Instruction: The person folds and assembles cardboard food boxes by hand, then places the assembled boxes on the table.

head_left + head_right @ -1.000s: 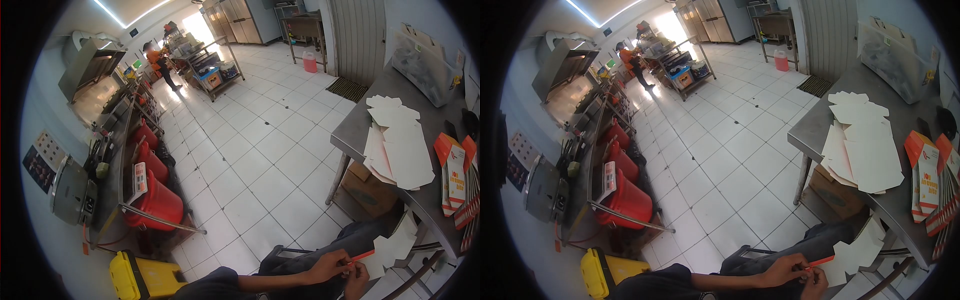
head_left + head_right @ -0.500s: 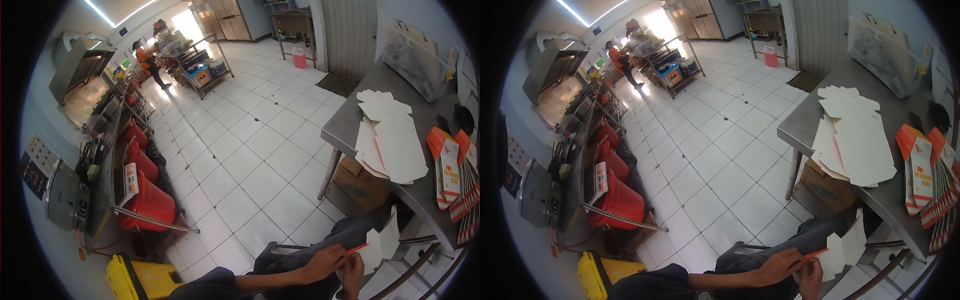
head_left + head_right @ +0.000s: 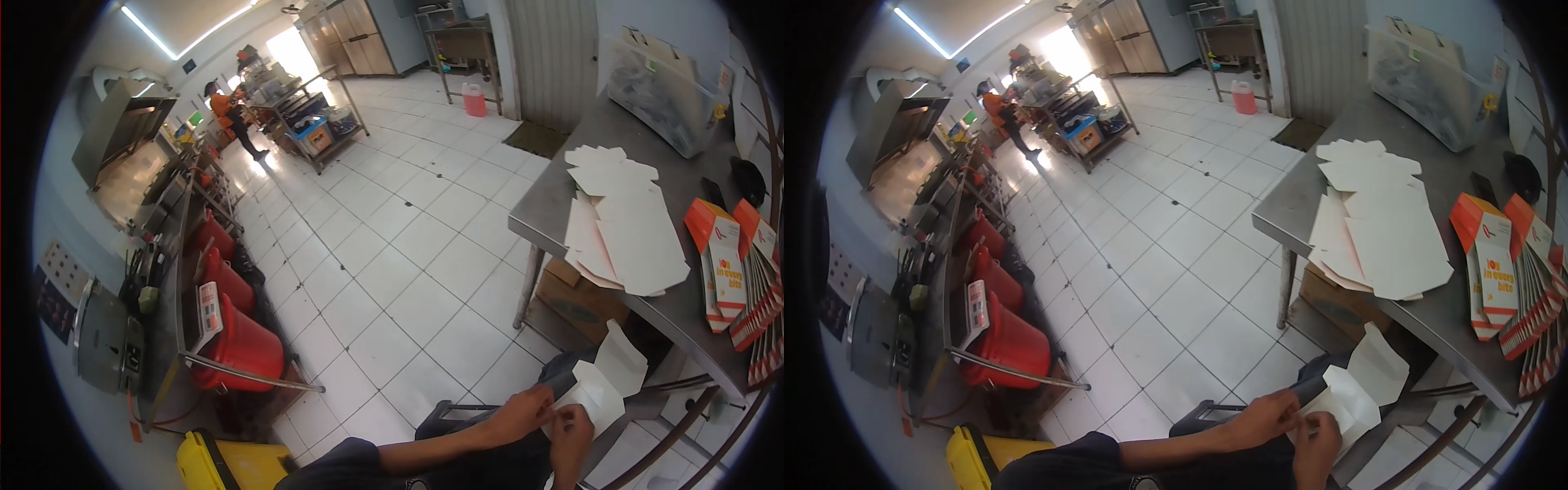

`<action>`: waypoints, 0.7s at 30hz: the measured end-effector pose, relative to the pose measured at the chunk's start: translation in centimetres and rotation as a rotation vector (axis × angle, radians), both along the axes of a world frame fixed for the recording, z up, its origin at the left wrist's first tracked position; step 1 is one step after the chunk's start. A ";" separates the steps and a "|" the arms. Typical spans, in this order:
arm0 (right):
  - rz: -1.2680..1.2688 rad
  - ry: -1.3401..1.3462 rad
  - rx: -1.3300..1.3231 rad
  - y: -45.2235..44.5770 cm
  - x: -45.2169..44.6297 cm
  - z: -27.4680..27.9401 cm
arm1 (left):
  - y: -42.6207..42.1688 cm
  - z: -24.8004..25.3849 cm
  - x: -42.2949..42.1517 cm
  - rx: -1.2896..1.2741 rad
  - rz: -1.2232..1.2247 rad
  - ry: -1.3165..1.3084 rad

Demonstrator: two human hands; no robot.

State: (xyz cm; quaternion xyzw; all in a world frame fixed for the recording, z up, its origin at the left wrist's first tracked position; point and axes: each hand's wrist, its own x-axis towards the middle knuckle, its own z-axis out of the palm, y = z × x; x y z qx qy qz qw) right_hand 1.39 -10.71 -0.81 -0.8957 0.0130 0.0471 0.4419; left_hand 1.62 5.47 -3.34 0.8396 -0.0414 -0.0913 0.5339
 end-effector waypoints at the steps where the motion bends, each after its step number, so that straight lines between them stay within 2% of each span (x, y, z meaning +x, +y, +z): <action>1: -0.083 -0.161 0.044 0.0 -0.7 0.0 | 0.4 0.4 0.2 0.001 -0.018 0.037; 2: -0.173 -0.315 0.084 -0.1 -1.3 -0.2 | 0.6 0.8 0.0 0.011 0.004 0.149; 4: -0.347 -0.400 -0.162 0.1 -1.9 -1.0 | 0.5 1.5 0.0 0.019 0.024 0.372; 5: -0.439 -0.441 -0.294 0.3 -2.0 -0.3 | 0.0 0.3 -0.5 -0.016 0.010 0.318; 6: -0.400 -0.292 -0.391 -0.4 -2.1 -2.3 | -0.6 -1.6 -1.4 -0.052 -0.003 0.265; 7: -0.391 -0.144 -0.221 -2.0 -2.4 -4.7 | -0.9 -2.7 -1.6 -0.087 -0.007 0.202; 8: -0.367 -0.002 -0.044 -3.8 -2.6 -7.5 | -1.1 -1.9 -1.0 -0.123 -0.001 0.257; 9: -0.329 0.148 0.136 -3.7 -2.2 -7.6 | -1.1 -0.3 -0.4 -0.156 0.014 0.315; 10: -0.426 0.197 0.195 -3.6 -2.3 -7.7 | -0.9 0.5 -0.7 -0.187 0.028 0.391; 13: -0.281 0.072 0.186 -3.2 -2.9 -7.0 | -1.8 -3.1 -0.3 -0.176 0.098 0.097; 16: -0.301 -0.060 0.243 -3.1 -2.3 -6.6 | -3.1 -4.8 0.9 -0.438 0.188 0.014; 17: -0.291 -0.054 0.307 -3.2 -2.2 -6.2 | -3.2 -5.0 0.9 -0.373 0.185 -0.071; 19: -0.281 -0.048 0.426 -3.5 -1.9 -4.4 | -3.2 -2.2 2.0 -0.251 0.169 -0.242; 21: -0.305 -0.062 0.410 -3.4 -2.2 -4.3 | -3.2 -1.2 1.8 -0.264 0.125 -0.138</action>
